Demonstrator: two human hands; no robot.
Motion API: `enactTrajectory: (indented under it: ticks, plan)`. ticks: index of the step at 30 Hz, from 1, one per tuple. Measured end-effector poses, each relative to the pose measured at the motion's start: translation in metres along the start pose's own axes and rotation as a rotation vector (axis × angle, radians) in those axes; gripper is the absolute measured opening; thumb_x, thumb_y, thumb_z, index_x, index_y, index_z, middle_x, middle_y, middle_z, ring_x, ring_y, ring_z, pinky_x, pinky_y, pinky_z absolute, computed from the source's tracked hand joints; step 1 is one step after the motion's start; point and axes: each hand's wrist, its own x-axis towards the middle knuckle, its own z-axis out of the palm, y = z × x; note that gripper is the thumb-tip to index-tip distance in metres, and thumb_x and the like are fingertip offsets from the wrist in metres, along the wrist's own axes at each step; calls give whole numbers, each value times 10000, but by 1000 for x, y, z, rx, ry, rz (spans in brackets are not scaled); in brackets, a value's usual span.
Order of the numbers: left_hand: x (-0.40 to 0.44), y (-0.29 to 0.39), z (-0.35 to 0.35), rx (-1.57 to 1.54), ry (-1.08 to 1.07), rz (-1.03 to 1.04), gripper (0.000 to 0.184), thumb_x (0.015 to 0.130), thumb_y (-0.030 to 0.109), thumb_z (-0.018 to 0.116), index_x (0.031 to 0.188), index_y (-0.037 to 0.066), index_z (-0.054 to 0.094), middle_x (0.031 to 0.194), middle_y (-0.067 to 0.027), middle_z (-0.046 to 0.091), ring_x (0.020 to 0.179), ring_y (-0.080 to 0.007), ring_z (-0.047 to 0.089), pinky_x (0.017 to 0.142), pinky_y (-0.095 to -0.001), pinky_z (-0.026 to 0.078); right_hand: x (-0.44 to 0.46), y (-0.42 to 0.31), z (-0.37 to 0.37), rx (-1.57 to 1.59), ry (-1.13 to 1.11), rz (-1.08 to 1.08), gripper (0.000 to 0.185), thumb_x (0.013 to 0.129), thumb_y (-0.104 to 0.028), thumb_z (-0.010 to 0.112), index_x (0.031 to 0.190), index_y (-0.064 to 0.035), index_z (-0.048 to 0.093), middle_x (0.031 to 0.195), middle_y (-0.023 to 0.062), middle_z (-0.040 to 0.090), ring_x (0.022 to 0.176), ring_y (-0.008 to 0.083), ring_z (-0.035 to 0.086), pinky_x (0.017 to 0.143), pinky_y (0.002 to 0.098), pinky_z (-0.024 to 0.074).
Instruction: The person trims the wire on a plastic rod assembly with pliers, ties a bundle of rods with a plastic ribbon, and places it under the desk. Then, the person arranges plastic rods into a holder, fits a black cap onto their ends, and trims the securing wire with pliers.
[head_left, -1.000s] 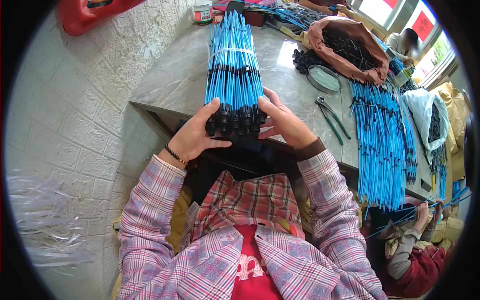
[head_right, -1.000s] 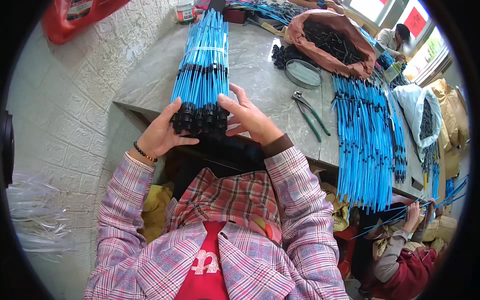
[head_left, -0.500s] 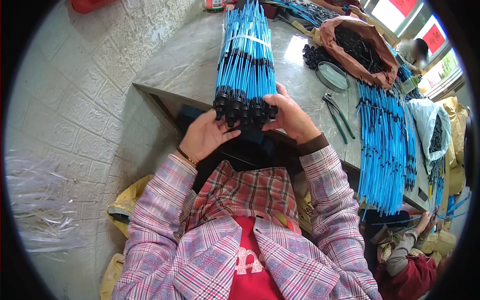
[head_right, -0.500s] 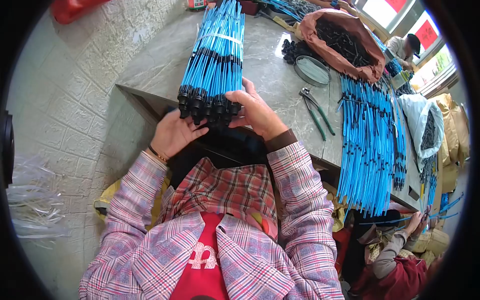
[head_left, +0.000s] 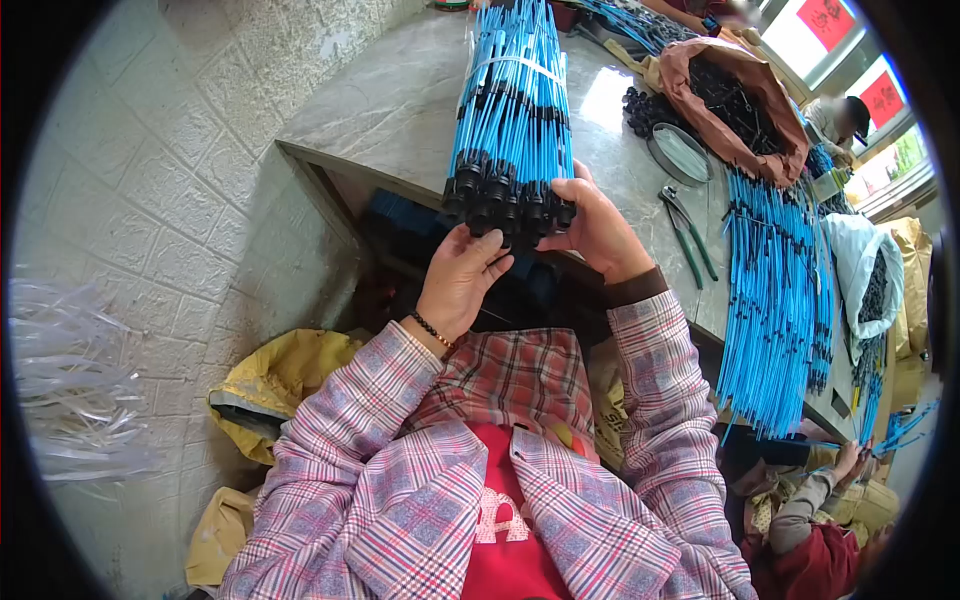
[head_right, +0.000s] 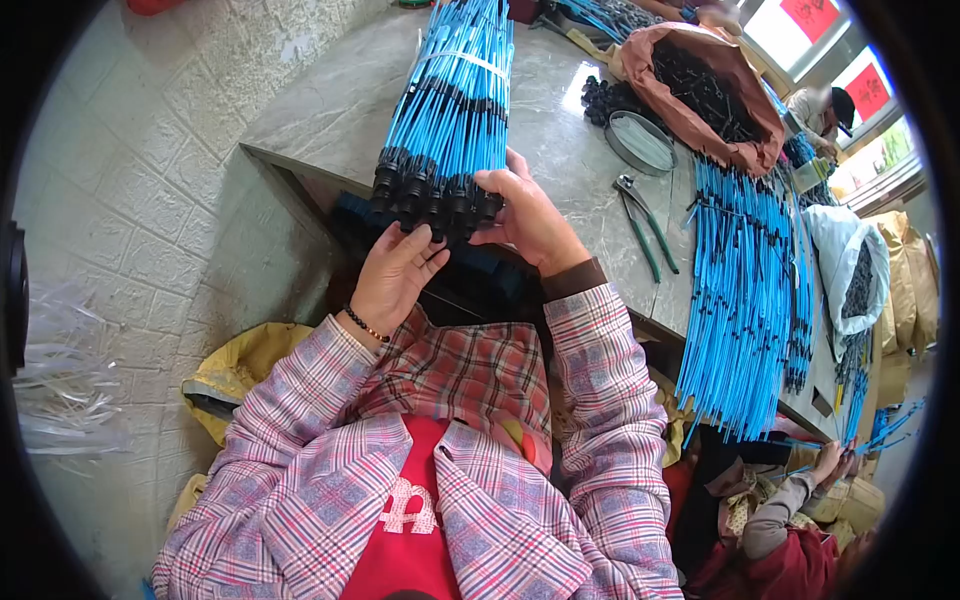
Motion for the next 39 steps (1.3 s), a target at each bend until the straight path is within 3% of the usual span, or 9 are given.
enactTrajectory:
  ticks: [9, 17, 20, 26, 30, 34, 37, 39]
  plan:
    - [1, 0, 0, -26, -1, -3, 241, 896, 134, 673, 1088, 99, 531, 1025, -2, 592, 939, -115, 580, 865, -308, 501, -2, 2, 3, 19, 34, 0, 669, 861, -288, 571, 1428, -123, 257, 1152, 79, 540, 838, 189, 646, 560, 326, 564]
    - [0, 3, 4, -39, 1, -5, 256, 895, 130, 672, 1102, 100, 524, 1026, -2, 592, 920, -103, 573, 863, -295, 491, 1, 5, 1, 1, -12, -30, 656, 868, -292, 558, 1428, -126, 258, 1177, 88, 540, 898, 195, 641, 571, 332, 567]
    - [1, 1, 1, -42, -6, -2, 267, 894, 134, 674, 1109, 100, 519, 1031, -1, 591, 923, -100, 570, 864, -292, 486, 0, 6, 0, -5, -1, -29, 566, 903, -305, 524, 1404, -130, 328, 1158, 74, 582, 900, 189, 649, 621, 352, 594]
    - [3, 1, -3, -36, -19, -18, 283, 884, 131, 684, 1108, 101, 514, 1039, 2, 590, 931, -93, 564, 864, -288, 482, 2, 6, -2, 24, -38, -29, 633, 879, -279, 543, 1426, -132, 259, 1196, 91, 538, 921, 199, 639, 581, 328, 587]
    - [3, 0, -10, 12, -24, -15, 213, 926, 143, 622, 1121, 109, 543, 1094, -18, 614, 1020, -148, 583, 932, -349, 461, -1, 9, -3, 37, -52, -26, 619, 881, -269, 542, 1421, -130, 273, 1204, 88, 537, 916, 193, 638, 582, 320, 589]
    - [-2, 24, -27, 87, -233, -75, 383, 957, 257, 574, 1292, 97, 480, 1229, -58, 574, 1126, -185, 553, 983, -389, 432, -12, 6, 1, 17, -66, -43, 632, 871, -262, 549, 1429, -131, 282, 1198, 79, 549, 917, 176, 629, 601, 323, 577]
    - [-5, 50, -50, -24, -398, -149, 600, 958, 366, 550, 1446, 100, 324, 1310, -80, 521, 1199, -217, 509, 1022, -418, 399, -35, 11, 8, -14, -18, -62, 656, 855, -270, 556, 1439, -135, 289, 1175, 69, 574, 924, 164, 621, 639, 350, 566]
    - [5, 63, -45, 25, -429, -175, 642, 952, 388, 552, 1463, 100, 292, 1332, -84, 508, 1213, -219, 500, 1028, -420, 396, -53, 17, 9, -66, 16, 13, 753, 829, -255, 576, 1482, -126, 225, 1239, 72, 539, 1025, 168, 591, 724, 333, 542]
